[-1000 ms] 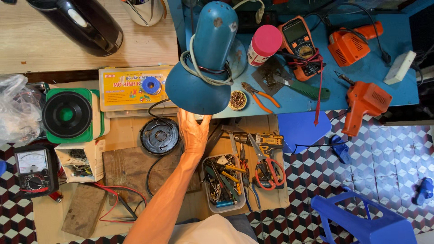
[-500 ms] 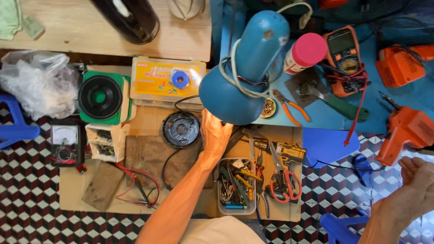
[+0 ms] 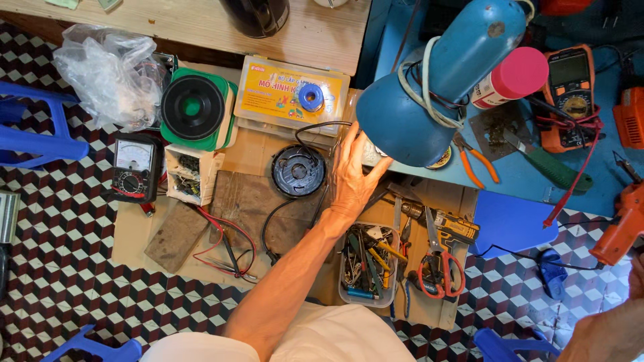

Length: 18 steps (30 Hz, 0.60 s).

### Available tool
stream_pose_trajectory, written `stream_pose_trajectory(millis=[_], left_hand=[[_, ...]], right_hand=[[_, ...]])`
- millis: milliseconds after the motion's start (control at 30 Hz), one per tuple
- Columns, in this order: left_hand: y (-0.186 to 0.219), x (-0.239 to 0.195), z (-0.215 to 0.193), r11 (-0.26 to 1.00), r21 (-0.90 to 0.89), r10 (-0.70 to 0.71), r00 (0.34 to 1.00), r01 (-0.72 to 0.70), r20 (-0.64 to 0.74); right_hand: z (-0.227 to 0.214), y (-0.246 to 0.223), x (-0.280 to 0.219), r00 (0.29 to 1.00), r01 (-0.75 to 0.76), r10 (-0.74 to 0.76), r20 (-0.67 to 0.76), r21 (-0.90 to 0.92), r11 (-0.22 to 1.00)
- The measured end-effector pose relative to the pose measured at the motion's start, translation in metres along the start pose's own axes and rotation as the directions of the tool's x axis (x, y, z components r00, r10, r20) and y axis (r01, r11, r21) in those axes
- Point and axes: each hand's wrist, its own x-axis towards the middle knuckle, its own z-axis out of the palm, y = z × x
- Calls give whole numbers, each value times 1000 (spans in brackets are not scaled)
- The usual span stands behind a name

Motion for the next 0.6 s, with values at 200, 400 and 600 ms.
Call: stream_pose_trajectory(millis=[200, 400, 600], left_hand=[[-8, -78, -50, 993, -65, 112, 982, -103, 153], [-115, -126, -124, 866, 225, -485, 860, 447, 157], [-192, -51, -116, 919, 52, -391, 920, 391, -8]], right_hand=[[20, 11, -47, 996, -18, 20, 83, -29, 999], [23, -2, -102, 978, 50, -39, 205, -50, 997], [28, 1, -146, 919, -268, 249, 304, 22, 963]])
